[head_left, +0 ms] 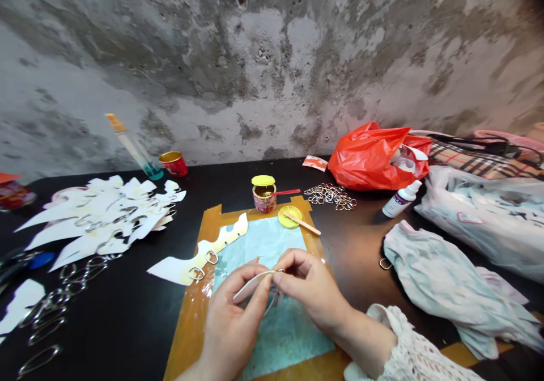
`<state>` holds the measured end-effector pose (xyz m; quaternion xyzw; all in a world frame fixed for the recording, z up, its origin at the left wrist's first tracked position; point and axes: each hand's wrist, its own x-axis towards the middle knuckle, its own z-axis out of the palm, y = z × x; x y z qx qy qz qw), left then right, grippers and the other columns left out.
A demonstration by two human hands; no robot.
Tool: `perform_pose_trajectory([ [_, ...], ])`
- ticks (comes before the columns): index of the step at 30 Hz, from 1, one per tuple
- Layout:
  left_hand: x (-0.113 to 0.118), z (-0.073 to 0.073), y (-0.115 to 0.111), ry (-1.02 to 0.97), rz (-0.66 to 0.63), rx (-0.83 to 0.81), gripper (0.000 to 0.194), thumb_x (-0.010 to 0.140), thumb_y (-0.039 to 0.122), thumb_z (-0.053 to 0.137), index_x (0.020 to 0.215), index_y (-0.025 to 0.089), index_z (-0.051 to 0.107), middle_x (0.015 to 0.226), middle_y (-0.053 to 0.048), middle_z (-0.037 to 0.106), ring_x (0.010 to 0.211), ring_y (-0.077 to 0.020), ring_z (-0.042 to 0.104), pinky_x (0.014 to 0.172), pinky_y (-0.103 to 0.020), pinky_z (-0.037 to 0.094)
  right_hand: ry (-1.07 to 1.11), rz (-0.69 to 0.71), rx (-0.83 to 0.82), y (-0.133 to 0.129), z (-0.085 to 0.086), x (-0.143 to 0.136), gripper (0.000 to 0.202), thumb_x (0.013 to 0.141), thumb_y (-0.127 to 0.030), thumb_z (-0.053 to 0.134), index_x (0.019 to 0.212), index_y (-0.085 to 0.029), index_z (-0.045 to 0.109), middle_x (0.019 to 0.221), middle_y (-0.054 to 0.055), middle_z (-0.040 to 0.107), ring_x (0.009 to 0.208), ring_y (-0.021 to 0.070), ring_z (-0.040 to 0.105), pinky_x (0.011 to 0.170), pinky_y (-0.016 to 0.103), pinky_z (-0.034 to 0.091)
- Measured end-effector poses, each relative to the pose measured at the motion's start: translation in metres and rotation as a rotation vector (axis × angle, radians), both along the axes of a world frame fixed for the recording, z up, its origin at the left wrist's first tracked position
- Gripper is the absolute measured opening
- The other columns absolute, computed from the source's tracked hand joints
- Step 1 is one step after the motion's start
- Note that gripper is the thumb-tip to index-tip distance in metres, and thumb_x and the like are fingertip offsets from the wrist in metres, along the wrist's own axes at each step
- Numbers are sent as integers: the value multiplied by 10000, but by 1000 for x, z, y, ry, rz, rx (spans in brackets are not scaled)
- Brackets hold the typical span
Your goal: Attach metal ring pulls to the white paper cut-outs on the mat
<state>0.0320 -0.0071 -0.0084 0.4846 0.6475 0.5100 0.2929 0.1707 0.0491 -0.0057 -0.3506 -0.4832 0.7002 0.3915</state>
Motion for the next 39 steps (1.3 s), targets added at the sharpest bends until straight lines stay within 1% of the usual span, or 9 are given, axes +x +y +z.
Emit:
perform_pose_trajectory([
  [6, 3, 1, -2, -14, 2, -8, 248, 768, 461, 679, 805, 219, 722, 906, -79, 735, 1042, -309, 664, 977, -418, 483, -17, -35, 28, -1, 0, -1, 106, 682, -214, 677, 699, -177, 579, 650, -30, 580, 615, 115, 513, 581, 241, 410],
  [12, 4, 0, -4, -66, -35, -39, 224, 770, 451, 707, 813, 234, 738, 923, -74, 734, 1130, -315, 615, 1033, -398, 423, -7, -49, 6, 0, 1, 1, 105, 659, -190, 642, 653, -194, 537, 607, -44, 538, 586, 110, 482, 564, 233, 396],
  [14, 3, -1, -4, -141, -54, -48, 243, 763, 455, 721, 851, 229, 743, 962, -76, 734, 1136, -310, 610, 983, -364, 457, -1, -38, -14, 2, 2, 2, 116, 651, -193, 656, 647, -191, 540, 609, -43, 541, 591, 110, 486, 566, 229, 399],
  [19, 0, -3, 0, -426, -88, -93, 355, 713, 461, 775, 946, 199, 722, 922, -64, 731, 848, -234, 665, 736, -292, 527, 43, 3, -43, 11, -1, 6, 156, 707, -243, 741, 711, -167, 605, 668, -27, 603, 620, 103, 532, 594, 222, 419],
  [25, -5, 3, 11, -593, -38, -130, 327, 695, 373, 810, 912, 155, 699, 856, -48, 717, 805, -178, 637, 713, -250, 487, 58, 109, -20, 16, -8, 7, 356, 776, -464, 749, 953, -155, 723, 823, 42, 704, 747, 161, 644, 720, 293, 505],
  [30, -7, 10, 16, -769, -62, -160, 358, 679, 323, 814, 958, 130, 702, 878, -72, 724, 835, -199, 655, 717, -269, 495, -70, 13, 180, 11, -17, 4, 379, 852, -482, 671, 1119, -217, 718, 1127, 92, 687, 1045, 233, 634, 919, 371, 493],
  [33, -7, 11, 15, -778, -38, -170, 452, 672, 311, 825, 1055, 122, 678, 886, -74, 720, 787, -181, 660, 713, -270, 504, -115, 3, 211, 7, -19, 4, 405, 881, -429, 645, 1233, -228, 647, 1187, 95, 651, 1050, 223, 619, 915, 365, 490],
  [36, -7, 11, 15, -729, -1, -147, 633, 668, 310, 836, 1229, 156, 587, 899, -54, 716, 786, -178, 671, 711, -264, 505, -105, -13, 201, 7, -19, 4, 568, 896, -362, 626, 1417, -239, 437, 1149, 83, 657, 924, 184, 630, 834, 341, 497],
  [39, -8, 10, 15, -680, 31, -112, 695, 664, 314, 843, 1271, 200, 526, 893, -22, 710, 800, -165, 668, 712, -243, 496, -179, -15, 212, 9, -16, 4, 645, 866, -298, 655, 1436, -235, 359, 1098, 64, 678, 881, 170, 623, 826, 336, 473],
])
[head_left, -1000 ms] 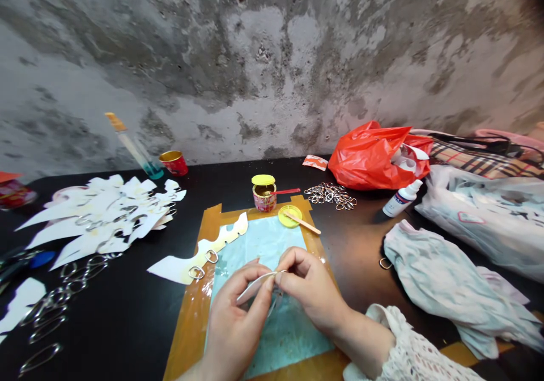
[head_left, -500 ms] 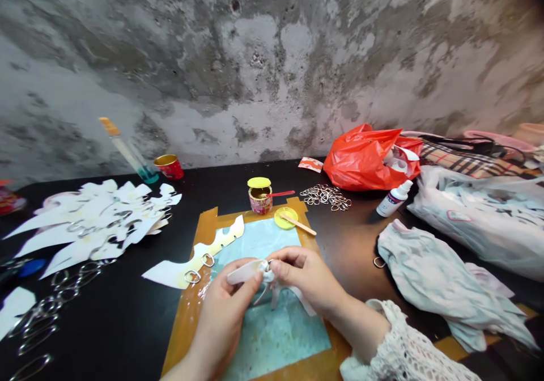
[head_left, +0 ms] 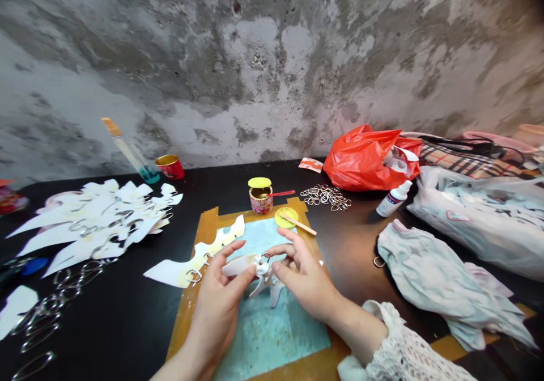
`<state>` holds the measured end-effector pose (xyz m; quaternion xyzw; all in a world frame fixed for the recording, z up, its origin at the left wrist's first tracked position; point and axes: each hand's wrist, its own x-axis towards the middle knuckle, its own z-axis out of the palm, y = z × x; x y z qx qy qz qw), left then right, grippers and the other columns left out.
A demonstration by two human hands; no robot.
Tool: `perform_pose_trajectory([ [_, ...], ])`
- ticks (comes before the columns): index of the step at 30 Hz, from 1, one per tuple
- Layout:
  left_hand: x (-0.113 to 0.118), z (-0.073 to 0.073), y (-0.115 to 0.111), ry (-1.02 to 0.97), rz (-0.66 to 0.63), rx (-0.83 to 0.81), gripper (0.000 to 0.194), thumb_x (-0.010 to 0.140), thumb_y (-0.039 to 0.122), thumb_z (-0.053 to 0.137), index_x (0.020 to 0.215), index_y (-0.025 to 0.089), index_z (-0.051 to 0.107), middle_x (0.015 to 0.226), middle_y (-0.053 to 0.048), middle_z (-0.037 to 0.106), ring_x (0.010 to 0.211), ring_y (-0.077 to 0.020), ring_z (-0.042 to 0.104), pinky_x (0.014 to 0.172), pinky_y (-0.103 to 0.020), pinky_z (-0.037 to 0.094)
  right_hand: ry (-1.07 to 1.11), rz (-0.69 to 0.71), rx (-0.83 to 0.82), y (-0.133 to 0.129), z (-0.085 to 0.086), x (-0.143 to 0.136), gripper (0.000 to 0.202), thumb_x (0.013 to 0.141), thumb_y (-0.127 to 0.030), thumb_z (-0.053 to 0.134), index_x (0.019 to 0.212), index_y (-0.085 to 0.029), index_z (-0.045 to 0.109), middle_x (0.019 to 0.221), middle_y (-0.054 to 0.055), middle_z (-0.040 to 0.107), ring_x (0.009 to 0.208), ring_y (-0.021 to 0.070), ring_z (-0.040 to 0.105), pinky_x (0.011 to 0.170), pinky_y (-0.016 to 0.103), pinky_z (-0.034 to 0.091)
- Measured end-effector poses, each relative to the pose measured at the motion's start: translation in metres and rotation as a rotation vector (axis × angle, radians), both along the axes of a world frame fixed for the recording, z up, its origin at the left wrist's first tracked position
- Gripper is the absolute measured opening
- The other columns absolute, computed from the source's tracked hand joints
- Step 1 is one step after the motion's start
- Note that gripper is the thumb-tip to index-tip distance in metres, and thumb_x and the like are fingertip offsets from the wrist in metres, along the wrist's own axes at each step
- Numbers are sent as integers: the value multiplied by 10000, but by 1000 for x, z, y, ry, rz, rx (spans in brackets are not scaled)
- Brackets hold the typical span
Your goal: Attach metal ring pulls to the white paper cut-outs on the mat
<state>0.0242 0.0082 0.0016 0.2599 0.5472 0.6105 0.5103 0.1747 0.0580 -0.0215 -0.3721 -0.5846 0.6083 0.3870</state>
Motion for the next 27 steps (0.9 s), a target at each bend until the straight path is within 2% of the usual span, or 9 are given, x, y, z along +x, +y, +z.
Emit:
perform_pose_trajectory([
  [4, -1, -1, 1, 15, -31, -10, 658, 672, 329, 835, 1244, 198, 537, 915, -29, 701, 810, -160, 657, 720, -241, 493, -71, 50, 65, 3, 3, 0, 573, 856, -241, 651, 1377, -214, 414, 940, 16, 681, 937, 172, 630, 891, 331, 446],
  [9, -7, 4, 2, -54, -137, -63, 579, 680, 289, 807, 1204, 180, 586, 977, -63, 688, 836, -175, 652, 735, -268, 513, -139, 92, 112, 5, 6, 6, 554, 858, -151, 586, 1381, -242, 426, 902, -14, 667, 800, 136, 623, 802, 301, 472],
  [13, -17, 13, 3, -132, -268, -77, 499, 696, 300, 772, 1167, 203, 642, 1004, -82, 698, 885, -208, 658, 758, -304, 537, -127, 175, 144, 11, 19, 13, 522, 848, -142, 594, 1350, -239, 488, 883, -13, 660, 846, 145, 635, 832, 310, 491],
  [15, -21, 18, 3, -126, -327, -73, 447, 700, 334, 777, 1115, 201, 679, 1026, -98, 701, 905, -222, 657, 777, -318, 543, -105, 217, 123, 15, 29, 16, 494, 839, -139, 601, 1317, -239, 529, 858, -16, 657, 805, 140, 637, 783, 293, 512],
  [18, -22, 25, 3, -105, -387, -70, 365, 675, 375, 806, 969, 174, 726, 951, -101, 701, 832, -210, 654, 753, -310, 541, -114, 306, 93, 22, 44, 20, 439, 828, -144, 610, 1253, -255, 598, 837, -20, 661, 699, 122, 623, 660, 250, 519],
  [21, -23, 30, 1, -55, -443, -78, 335, 654, 407, 820, 846, 149, 727, 815, -85, 688, 722, -178, 633, 690, -277, 515, -183, 416, 171, 28, 54, 23, 417, 802, -122, 617, 1185, -280, 661, 821, -25, 680, 671, 119, 621, 622, 226, 505],
  [25, -27, 27, -1, 66, -584, -136, 337, 641, 394, 832, 837, 147, 713, 755, -71, 691, 662, -152, 607, 595, -223, 433, -282, 586, 285, 38, 61, 21, 431, 797, -140, 636, 1196, -299, 667, 780, -36, 689, 635, 116, 612, 585, 205, 476],
  [27, -28, 23, -1, 123, -597, -131, 333, 632, 392, 831, 830, 156, 707, 746, -53, 685, 655, -148, 592, 589, -224, 415, -346, 647, 323, 41, 64, 17, 439, 790, -147, 648, 1198, -306, 668, 726, -49, 672, 601, 111, 592, 547, 190, 448],
])
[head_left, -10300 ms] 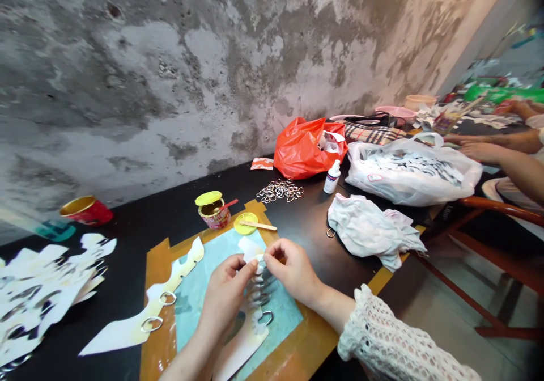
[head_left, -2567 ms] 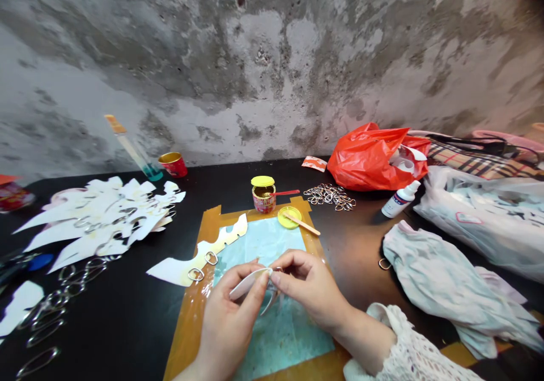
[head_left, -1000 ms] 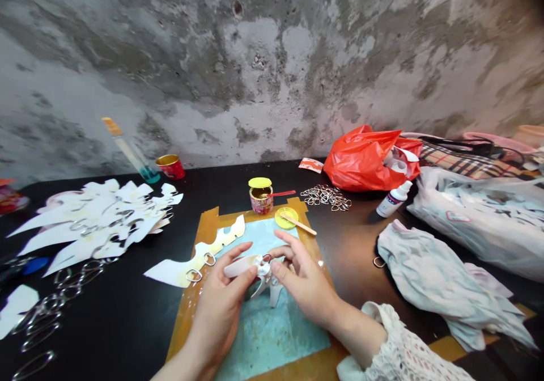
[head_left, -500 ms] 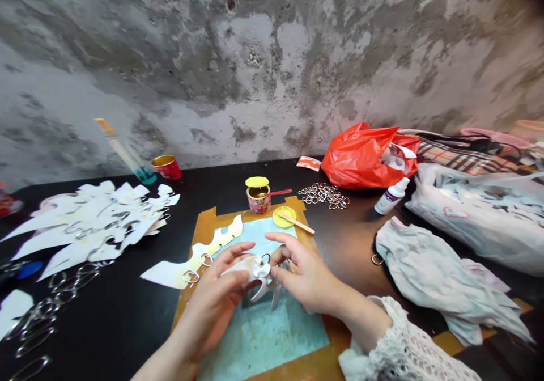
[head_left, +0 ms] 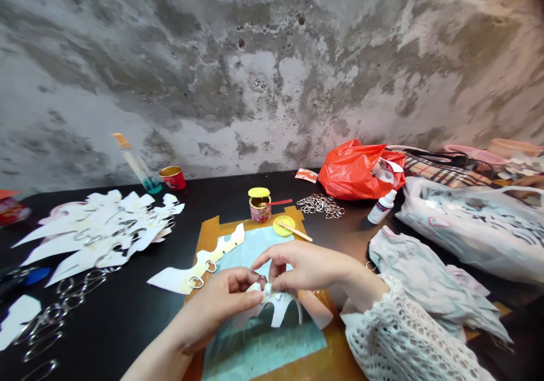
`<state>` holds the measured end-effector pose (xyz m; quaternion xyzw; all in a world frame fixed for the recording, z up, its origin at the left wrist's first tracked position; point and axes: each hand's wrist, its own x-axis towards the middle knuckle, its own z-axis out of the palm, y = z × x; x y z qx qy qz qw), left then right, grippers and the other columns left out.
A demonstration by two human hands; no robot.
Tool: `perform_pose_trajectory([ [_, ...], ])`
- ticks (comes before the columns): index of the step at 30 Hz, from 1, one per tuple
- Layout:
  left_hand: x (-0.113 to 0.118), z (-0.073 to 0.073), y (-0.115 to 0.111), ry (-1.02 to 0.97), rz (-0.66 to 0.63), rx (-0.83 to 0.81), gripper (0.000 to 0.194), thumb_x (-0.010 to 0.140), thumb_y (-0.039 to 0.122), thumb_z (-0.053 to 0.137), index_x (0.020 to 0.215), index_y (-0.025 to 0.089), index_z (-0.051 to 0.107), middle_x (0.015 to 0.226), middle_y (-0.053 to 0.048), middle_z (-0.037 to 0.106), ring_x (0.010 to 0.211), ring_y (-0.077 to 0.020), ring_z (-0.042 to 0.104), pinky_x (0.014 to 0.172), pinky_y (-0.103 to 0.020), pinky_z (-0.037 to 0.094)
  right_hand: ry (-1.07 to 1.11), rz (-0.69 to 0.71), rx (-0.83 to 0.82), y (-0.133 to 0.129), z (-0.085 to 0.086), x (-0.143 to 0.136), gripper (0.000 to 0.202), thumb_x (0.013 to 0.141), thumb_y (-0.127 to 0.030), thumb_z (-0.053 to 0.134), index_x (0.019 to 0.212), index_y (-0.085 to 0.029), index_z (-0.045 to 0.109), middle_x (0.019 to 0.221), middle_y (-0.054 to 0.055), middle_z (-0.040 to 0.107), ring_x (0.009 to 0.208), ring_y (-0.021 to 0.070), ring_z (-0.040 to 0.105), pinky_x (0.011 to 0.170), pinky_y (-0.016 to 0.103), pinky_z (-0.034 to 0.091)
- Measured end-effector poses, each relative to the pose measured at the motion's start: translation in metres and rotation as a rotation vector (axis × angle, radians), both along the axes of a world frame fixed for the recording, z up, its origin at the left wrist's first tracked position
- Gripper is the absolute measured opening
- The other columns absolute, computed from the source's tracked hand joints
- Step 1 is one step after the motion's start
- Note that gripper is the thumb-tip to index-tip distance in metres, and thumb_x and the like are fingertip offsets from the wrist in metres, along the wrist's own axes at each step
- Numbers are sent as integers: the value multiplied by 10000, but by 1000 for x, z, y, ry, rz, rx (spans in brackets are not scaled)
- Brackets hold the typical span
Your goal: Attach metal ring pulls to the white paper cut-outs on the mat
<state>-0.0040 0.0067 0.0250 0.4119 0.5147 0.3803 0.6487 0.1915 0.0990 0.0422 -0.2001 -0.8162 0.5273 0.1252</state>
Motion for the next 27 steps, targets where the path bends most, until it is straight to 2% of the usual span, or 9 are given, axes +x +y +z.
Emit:
perform_pose_trajectory([
  [3, -1, -8, 1, 110, 41, 63, 298, 630, 402, 817, 751, 163, 685, 665, -10, 635, 603, -129, 547, 547, -211, 373, -68, 29, 105, 1, 2, -7, 448, 764, -128, 656, 1169, -317, 690, 665, -61, 654, 566, 111, 569, 513, 188, 413],
  [5, -2, -13, 2, 191, 62, 85, 291, 640, 415, 799, 725, 165, 676, 596, 14, 588, 534, -111, 494, 492, -200, 317, -74, -10, 134, -1, 0, -11, 457, 760, -113, 647, 1169, -313, 690, 719, -48, 682, 600, 122, 592, 544, 205, 435],
  [7, -3, -17, 5, 258, 87, 125, 285, 650, 424, 779, 722, 166, 683, 554, 24, 559, 485, -101, 445, 459, -200, 277, -39, -110, 122, -4, -5, -12, 460, 756, -92, 640, 1166, -297, 684, 867, -18, 717, 722, 146, 640, 642, 238, 488],
  [9, -5, -18, 7, 328, 99, 185, 270, 663, 422, 761, 722, 168, 694, 570, 16, 579, 494, -107, 450, 467, -207, 295, 26, -247, 117, -8, -12, -13, 415, 750, -74, 644, 1110, -274, 692, 1029, 13, 707, 920, 179, 653, 801, 291, 510],
  [11, -6, -19, 9, 411, 89, 220, 253, 681, 420, 740, 722, 175, 698, 623, 3, 621, 544, -124, 497, 508, -216, 350, 94, -395, 141, -13, -20, -13, 297, 752, -72, 657, 988, -246, 704, 1127, 35, 672, 1089, 202, 605, 951, 352, 467],
  [14, -6, -19, 12, 496, 71, 220, 252, 706, 437, 702, 734, 187, 690, 691, -5, 663, 637, -161, 573, 583, -237, 423, 128, -535, 182, -22, -33, -13, 140, 758, -98, 683, 835, -215, 690, 1152, 58, 639, 1163, 217, 556, 1034, 404, 408],
  [20, -6, -29, 12, 570, 97, 259, 295, 739, 476, 658, 823, 196, 699, 862, -52, 726, 835, -233, 650, 751, -312, 498, 153, -571, 283, -36, -50, -16, 90, 759, -142, 717, 787, -220, 682, 1131, 64, 633, 1211, 238, 502, 1050, 412, 393],
  [27, -6, -38, 9, 665, 99, 326, 241, 791, 437, 636, 884, 227, 705, 932, -34, 736, 917, -232, 662, 860, -339, 493, 186, -598, 315, -38, -53, -18, 91, 775, -153, 719, 778, -213, 651, 1080, 73, 639, 1179, 234, 527, 1031, 396, 407],
])
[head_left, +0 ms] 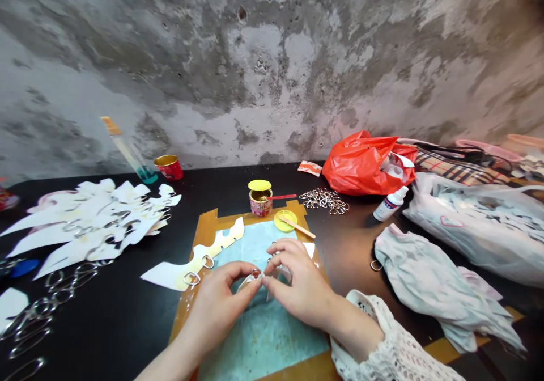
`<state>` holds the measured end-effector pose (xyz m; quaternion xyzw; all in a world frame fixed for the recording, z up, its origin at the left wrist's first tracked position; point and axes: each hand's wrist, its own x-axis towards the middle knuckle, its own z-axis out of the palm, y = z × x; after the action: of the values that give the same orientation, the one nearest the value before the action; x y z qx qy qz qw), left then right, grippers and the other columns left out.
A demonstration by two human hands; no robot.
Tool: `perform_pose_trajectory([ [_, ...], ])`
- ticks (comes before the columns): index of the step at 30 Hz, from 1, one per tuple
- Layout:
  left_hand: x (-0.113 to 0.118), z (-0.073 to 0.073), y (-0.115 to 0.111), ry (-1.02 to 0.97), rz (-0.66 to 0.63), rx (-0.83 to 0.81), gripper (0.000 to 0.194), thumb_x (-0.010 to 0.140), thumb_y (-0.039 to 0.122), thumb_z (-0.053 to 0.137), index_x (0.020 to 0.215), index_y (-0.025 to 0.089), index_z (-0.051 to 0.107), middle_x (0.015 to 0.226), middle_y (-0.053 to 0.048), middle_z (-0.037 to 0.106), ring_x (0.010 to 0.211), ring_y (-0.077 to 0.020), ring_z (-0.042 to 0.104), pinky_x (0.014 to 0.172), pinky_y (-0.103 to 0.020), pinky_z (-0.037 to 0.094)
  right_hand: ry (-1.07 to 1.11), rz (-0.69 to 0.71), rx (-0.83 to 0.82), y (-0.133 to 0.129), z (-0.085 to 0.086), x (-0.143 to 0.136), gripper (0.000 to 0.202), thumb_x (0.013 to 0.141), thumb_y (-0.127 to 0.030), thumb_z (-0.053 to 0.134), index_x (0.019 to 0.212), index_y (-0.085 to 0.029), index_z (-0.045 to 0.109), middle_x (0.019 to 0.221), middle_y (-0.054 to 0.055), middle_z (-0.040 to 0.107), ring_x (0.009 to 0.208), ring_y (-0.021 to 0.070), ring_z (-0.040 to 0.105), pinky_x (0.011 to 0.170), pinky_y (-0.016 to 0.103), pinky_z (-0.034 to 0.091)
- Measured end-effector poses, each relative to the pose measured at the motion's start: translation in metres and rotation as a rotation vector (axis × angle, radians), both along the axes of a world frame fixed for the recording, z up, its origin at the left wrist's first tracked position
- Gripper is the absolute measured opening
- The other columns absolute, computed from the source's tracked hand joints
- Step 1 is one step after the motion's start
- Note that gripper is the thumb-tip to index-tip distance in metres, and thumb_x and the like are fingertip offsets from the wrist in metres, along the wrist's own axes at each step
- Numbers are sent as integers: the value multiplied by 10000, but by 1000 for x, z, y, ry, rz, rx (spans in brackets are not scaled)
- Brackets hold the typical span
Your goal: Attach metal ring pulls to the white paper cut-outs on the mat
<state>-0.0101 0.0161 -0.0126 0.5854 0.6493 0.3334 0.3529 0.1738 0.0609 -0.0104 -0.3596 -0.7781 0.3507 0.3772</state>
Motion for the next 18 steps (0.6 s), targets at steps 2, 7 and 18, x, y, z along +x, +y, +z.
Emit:
perform_pose_trajectory([
  [2, 1, 1, -1, 28, 10, 8, 235, 792, 436, 633, 880, 232, 707, 935, -31, 738, 921, -235, 665, 862, -344, 494, 3, -5, -4, 0, 0, 0, 87, 783, -164, 720, 764, -213, 650, 1084, 70, 635, 1175, 231, 529, 1027, 391, 406],
  [7, 5, 3, -3, 67, 25, 27, 213, 787, 423, 626, 863, 244, 713, 930, -21, 741, 918, -238, 671, 853, -352, 495, 22, -13, -18, -1, 1, -1, 104, 793, -142, 699, 741, -213, 645, 1092, 64, 629, 1160, 219, 537, 1025, 378, 401],
  [18, 4, -3, -1, -101, 57, -8, 268, 754, 443, 681, 887, 214, 719, 961, -59, 739, 944, -254, 667, 875, -361, 505, 63, 4, -149, 1, 4, -1, 113, 810, -144, 665, 722, -211, 645, 1094, 52, 650, 1125, 205, 559, 985, 360, 417],
])
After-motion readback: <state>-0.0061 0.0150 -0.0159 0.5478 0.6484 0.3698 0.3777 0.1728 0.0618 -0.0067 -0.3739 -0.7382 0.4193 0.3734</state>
